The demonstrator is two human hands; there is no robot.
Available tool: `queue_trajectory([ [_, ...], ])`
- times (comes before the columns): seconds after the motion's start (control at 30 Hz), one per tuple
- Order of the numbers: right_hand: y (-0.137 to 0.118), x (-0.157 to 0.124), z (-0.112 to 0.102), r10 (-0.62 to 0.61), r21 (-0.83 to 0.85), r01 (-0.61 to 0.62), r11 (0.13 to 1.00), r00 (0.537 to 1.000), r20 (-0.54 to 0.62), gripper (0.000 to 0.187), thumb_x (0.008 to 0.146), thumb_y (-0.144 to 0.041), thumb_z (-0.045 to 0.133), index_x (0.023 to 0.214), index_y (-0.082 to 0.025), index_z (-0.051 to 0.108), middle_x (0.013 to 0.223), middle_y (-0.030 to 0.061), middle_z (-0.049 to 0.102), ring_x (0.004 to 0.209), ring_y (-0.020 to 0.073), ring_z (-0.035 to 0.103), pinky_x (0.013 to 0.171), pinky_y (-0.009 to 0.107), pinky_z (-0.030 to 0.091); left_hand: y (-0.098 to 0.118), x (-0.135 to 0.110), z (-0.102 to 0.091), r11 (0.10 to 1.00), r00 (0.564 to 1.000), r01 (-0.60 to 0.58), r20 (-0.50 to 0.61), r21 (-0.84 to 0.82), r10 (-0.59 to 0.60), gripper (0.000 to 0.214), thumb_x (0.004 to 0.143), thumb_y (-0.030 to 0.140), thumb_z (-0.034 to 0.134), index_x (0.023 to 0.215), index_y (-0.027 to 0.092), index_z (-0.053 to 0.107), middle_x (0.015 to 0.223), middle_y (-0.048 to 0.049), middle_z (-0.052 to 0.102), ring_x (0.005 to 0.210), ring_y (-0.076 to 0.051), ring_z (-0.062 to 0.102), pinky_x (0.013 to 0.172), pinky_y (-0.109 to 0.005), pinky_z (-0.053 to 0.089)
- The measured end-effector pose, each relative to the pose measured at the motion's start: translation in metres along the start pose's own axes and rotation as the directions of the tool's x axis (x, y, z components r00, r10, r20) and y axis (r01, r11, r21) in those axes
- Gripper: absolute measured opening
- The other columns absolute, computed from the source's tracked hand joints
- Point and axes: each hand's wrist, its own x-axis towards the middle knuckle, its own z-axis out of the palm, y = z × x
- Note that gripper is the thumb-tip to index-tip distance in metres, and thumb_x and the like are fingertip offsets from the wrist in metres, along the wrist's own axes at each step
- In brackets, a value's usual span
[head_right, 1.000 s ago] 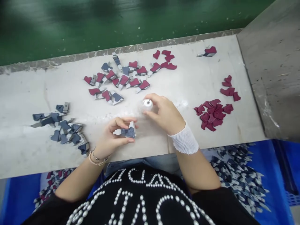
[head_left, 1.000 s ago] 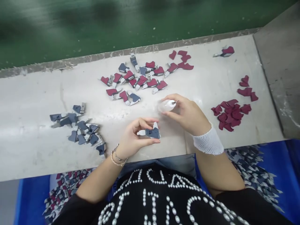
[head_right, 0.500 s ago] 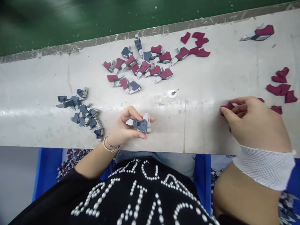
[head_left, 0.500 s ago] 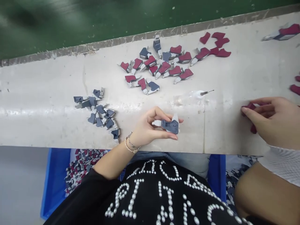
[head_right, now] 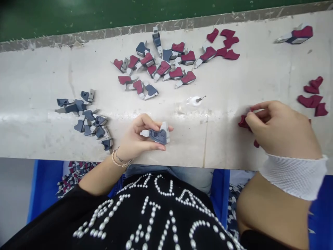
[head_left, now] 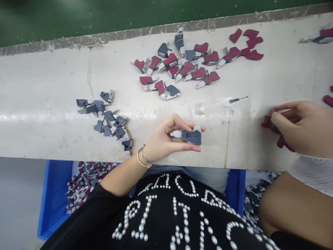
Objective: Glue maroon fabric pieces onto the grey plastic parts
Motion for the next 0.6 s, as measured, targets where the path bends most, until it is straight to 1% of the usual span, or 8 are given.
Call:
queue_trajectory([
  [0.1, -0.020, -0.017, -0.010, 0.016, 0.163, -0.019, 0.986, 1.000, 0.017, 0.013, 0.084, -0.036, 0.061, 0.093, -0.026, 0.064, 0.082, 0.0026, 0.077, 0.054, 0.0194, 0.067, 0.046, 0.032, 0.047, -0.001, -0.001, 0.001, 0.999, 0.999, 0.028, -0.029, 0.042, -0.027, 0.040, 0.071, 0.019, 0.089, 0.093, 0.018, 0.057, 0.104, -0.0069, 0.075, 0.114, -0.026, 0.073, 0.074, -0.026, 0.069],
  [0.13, -0.025, -0.025, -0.012, -0.049, 0.263, 0.041, 0.964, 0.998, 0.025, 0.018, 0.084, -0.041, 0.062, 0.094, -0.026, 0.064, 0.085, 0.0035, 0.077, 0.064, 0.0215, 0.072, 0.047, 0.031, 0.049, -0.001, -0.001, 0.001, 0.998, 0.999, 0.030, -0.039, 0.050, -0.028, 0.040, 0.071, 0.020, 0.089, 0.094, 0.018, 0.057, 0.104, -0.0073, 0.074, 0.114, -0.026, 0.073, 0.075, -0.026, 0.069],
  [0.2, -0.033, -0.041, -0.014, -0.224, 0.507, 0.160, 0.847, 0.972, 0.067, 0.025, 0.084, -0.047, 0.066, 0.096, -0.026, 0.065, 0.087, 0.0052, 0.078, 0.081, 0.0241, 0.075, 0.057, 0.031, 0.057, -0.004, -0.001, 0.002, 0.997, 0.998, 0.026, -0.056, 0.072, -0.022, 0.040, 0.070, 0.021, 0.090, 0.095, 0.017, 0.059, 0.107, -0.0089, 0.073, 0.115, -0.026, 0.072, 0.075, -0.026, 0.068],
  [0.27, -0.041, -0.056, -0.015, -0.401, 0.684, 0.223, 0.694, 0.909, 0.110, 0.022, 0.087, -0.044, 0.068, 0.099, -0.027, 0.067, 0.088, 0.0053, 0.077, 0.086, 0.0228, 0.075, 0.072, 0.032, 0.062, -0.006, -0.001, 0.002, 0.994, 0.998, 0.001, -0.063, 0.105, 0.006, 0.041, 0.070, 0.021, 0.090, 0.096, 0.016, 0.059, 0.111, -0.0107, 0.072, 0.113, -0.026, 0.073, 0.075, -0.026, 0.068],
  [0.33, -0.050, -0.066, -0.014, -0.530, 0.738, 0.269, 0.619, 0.836, 0.140, 0.014, 0.091, -0.039, 0.066, 0.102, -0.031, 0.070, 0.096, 0.0036, 0.077, 0.092, 0.0206, 0.075, 0.081, 0.032, 0.062, -0.008, 0.000, 0.002, 0.987, 0.996, -0.054, -0.062, 0.154, 0.064, 0.040, 0.070, 0.022, 0.090, 0.096, 0.016, 0.059, 0.111, -0.0111, 0.072, 0.110, -0.025, 0.074, 0.079, -0.028, 0.067],
  [0.43, -0.066, -0.075, -0.013, -0.664, 0.701, 0.412, 0.582, 0.738, 0.118, 0.010, 0.092, -0.037, 0.066, 0.095, -0.034, 0.075, 0.096, 0.0016, 0.074, 0.087, 0.0184, 0.071, 0.070, 0.029, 0.059, -0.011, 0.001, 0.003, 0.962, 0.986, -0.135, -0.061, 0.239, 0.153, 0.037, 0.073, 0.022, 0.088, 0.096, 0.017, 0.058, 0.107, -0.0103, 0.072, 0.109, -0.023, 0.074, 0.087, -0.032, 0.066],
  [0.53, -0.080, -0.080, -0.011, -0.667, 0.743, 0.361, 0.563, 0.729, 0.151, 0.007, 0.089, -0.038, 0.071, 0.088, -0.032, 0.074, 0.079, -0.0001, 0.069, 0.066, 0.0153, 0.065, 0.054, 0.028, 0.053, -0.013, 0.003, 0.002, 0.925, 0.971, -0.191, -0.077, 0.327, 0.228, 0.034, 0.076, 0.021, 0.085, 0.096, 0.018, 0.058, 0.106, -0.0091, 0.073, 0.110, -0.022, 0.073, 0.088, -0.033, 0.064],
  [0.6, -0.088, -0.083, -0.009, -0.658, 0.819, 0.241, 0.521, 0.725, 0.205, 0.009, 0.087, -0.037, 0.073, 0.086, -0.029, 0.071, 0.079, -0.0003, 0.071, 0.069, 0.0165, 0.069, 0.060, 0.028, 0.058, -0.014, 0.004, 0.001, 0.881, 0.945, -0.260, -0.084, 0.396, 0.316, 0.033, 0.075, 0.022, 0.086, 0.096, 0.018, 0.060, 0.104, -0.0082, 0.072, 0.107, -0.021, 0.073, 0.086, -0.030, 0.064],
])
